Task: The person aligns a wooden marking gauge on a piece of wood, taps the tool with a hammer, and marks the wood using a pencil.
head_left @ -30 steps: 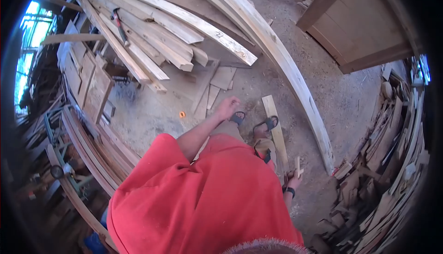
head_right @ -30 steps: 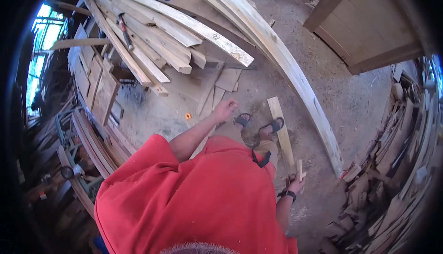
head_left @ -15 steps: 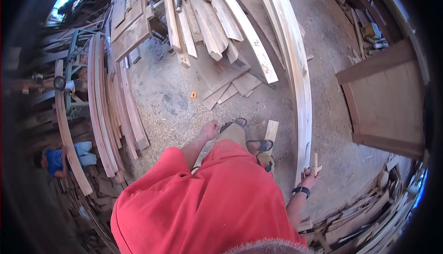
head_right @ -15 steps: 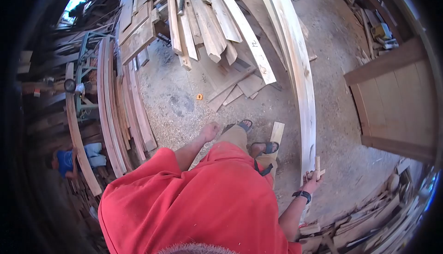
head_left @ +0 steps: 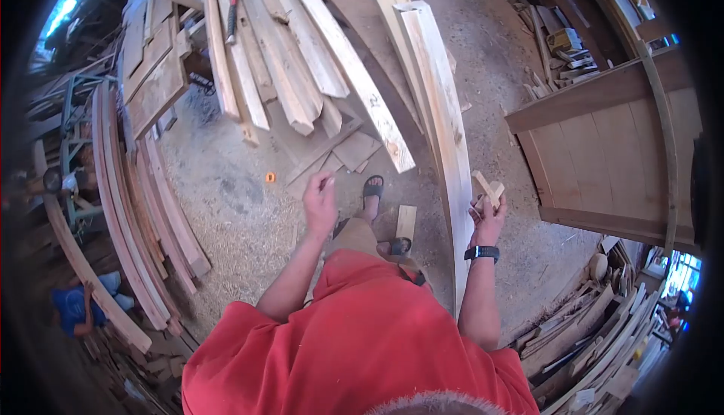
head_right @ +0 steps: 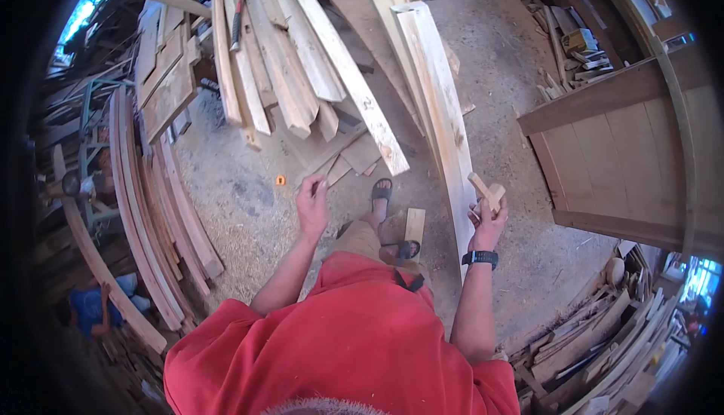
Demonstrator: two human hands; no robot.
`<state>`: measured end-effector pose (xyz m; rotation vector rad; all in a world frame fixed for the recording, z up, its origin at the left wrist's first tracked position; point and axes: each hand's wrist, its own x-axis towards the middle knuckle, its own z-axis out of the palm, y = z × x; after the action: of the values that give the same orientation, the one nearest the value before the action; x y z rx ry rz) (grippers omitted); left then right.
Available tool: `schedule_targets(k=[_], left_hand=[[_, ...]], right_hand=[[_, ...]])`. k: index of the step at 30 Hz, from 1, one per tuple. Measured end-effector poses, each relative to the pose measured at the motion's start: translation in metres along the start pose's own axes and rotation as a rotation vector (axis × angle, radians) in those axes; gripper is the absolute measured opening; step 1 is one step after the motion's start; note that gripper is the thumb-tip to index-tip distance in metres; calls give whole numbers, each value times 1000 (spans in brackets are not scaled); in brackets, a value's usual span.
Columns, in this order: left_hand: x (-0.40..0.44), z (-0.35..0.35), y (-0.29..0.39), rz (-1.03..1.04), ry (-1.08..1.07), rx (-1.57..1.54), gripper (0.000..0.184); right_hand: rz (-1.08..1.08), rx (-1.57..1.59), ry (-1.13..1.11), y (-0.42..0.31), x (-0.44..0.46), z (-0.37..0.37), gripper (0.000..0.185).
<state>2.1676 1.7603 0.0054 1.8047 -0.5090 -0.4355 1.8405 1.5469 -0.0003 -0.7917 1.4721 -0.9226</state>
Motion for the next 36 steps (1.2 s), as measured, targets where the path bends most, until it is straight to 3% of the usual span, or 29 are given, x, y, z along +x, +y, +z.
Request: schedule_targets(k=[6, 12, 18, 23, 30, 36], left_hand=[[125, 122, 73, 309, -232, -218, 12], [152, 164, 78, 132, -452, -246, 13], [150, 175, 60, 73, -349, -324, 11], [160, 181, 61, -36, -384, -344, 13], [192, 185, 73, -173, -283, -277, 14], [229, 211, 75, -142, -209, -208, 14]], right_hand=[[-80, 197, -156, -58, 23, 52, 63], [-171, 95, -202, -95, 70, 119, 63], [-272, -39, -315, -123, 139, 204, 59], [-349, -196, -456, -138, 215, 266, 61], [-285, -127, -691, -139, 290, 342, 62], [-334, -117, -821, -136, 305, 369, 61]])
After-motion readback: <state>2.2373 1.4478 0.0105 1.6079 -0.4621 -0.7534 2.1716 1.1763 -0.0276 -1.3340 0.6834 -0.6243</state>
